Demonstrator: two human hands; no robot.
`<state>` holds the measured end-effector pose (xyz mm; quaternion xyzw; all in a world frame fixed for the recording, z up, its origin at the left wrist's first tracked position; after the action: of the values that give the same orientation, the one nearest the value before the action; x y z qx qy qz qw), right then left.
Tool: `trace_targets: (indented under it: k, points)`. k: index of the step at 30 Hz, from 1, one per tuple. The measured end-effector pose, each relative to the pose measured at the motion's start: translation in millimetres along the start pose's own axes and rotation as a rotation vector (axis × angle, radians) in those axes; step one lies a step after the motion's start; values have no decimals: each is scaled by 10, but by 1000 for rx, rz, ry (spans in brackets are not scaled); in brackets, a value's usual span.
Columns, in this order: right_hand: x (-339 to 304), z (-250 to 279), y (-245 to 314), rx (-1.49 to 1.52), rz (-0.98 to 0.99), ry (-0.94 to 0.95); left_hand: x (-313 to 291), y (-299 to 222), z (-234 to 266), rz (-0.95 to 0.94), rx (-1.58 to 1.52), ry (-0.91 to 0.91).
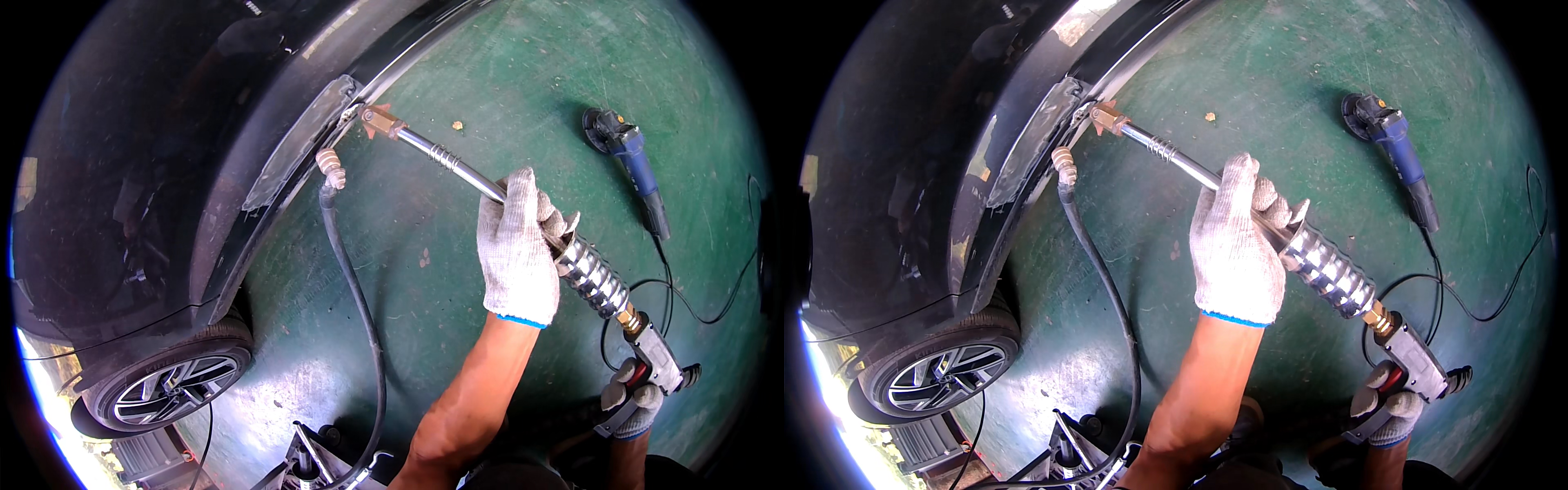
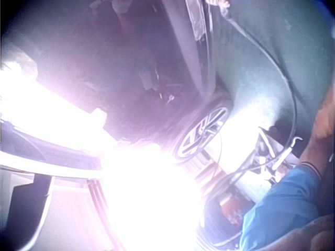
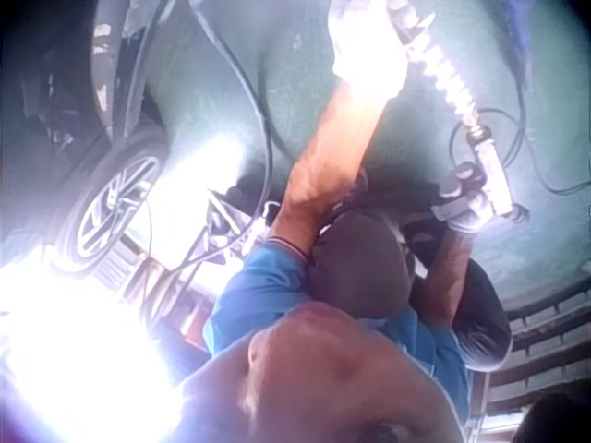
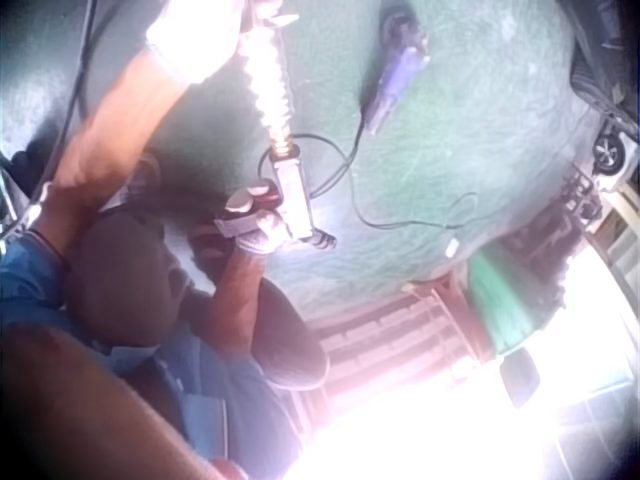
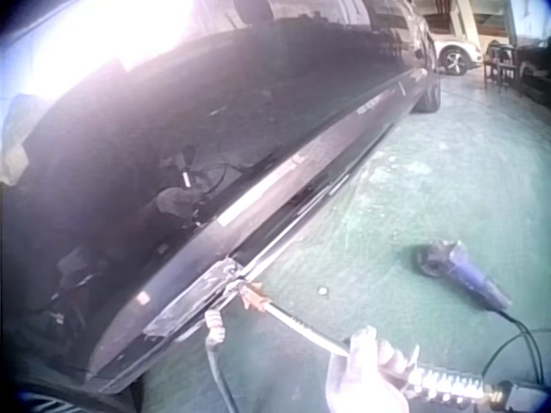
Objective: The person uses an angle grinder to smooth a damaged area on the front fender of a dark-colored car. They then switch to a pneumatic spot welder to apply a series of welds to the same section of the fender, working methodically along the repair line.
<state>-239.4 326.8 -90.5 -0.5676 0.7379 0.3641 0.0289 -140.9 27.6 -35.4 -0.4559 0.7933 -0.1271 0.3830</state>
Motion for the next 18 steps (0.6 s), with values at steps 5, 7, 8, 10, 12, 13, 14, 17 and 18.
trace_targets:
  k: [5,7,8,10,12,13,14,17,18]
  points:
    - [-12,8,39,63,-16,125,0,-15,-17,-5,43,9]
    - [-56,-61,65,154,6,132,2,-18,-38,-15,62,10]
    - [-65,-108,79,198,10,140,6,-17,-41,-22,61,12]
    - [-77,-250,115,340,1,27,13,-15,-43,-40,62,21]
    - [-83,-383,156,423,-8,-35,28,-10,-44,-57,61,33]
    - [-86,-359,173,411,-30,32,29,-10,-45,-58,53,41]
    - [-91,-345,185,424,-46,45,29,-3,-41,-57,46,47]
    - [-96,-328,229,509,-84,-13,50,28,-30,-55,44,51]
    - [-92,-331,234,509,-89,4,54,39,-28,-54,46,50]
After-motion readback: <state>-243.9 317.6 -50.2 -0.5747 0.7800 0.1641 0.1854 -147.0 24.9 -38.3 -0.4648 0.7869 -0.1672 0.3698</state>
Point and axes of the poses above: each hand's wrist, its own x-axis towards the middle knuckle, its own z-axis out of the back of the hand, y = z × x, the point moved 2 cm from there along x, towards the middle knuckle, and after that the axes turned 1 degree about x, right-handed, at the moved point
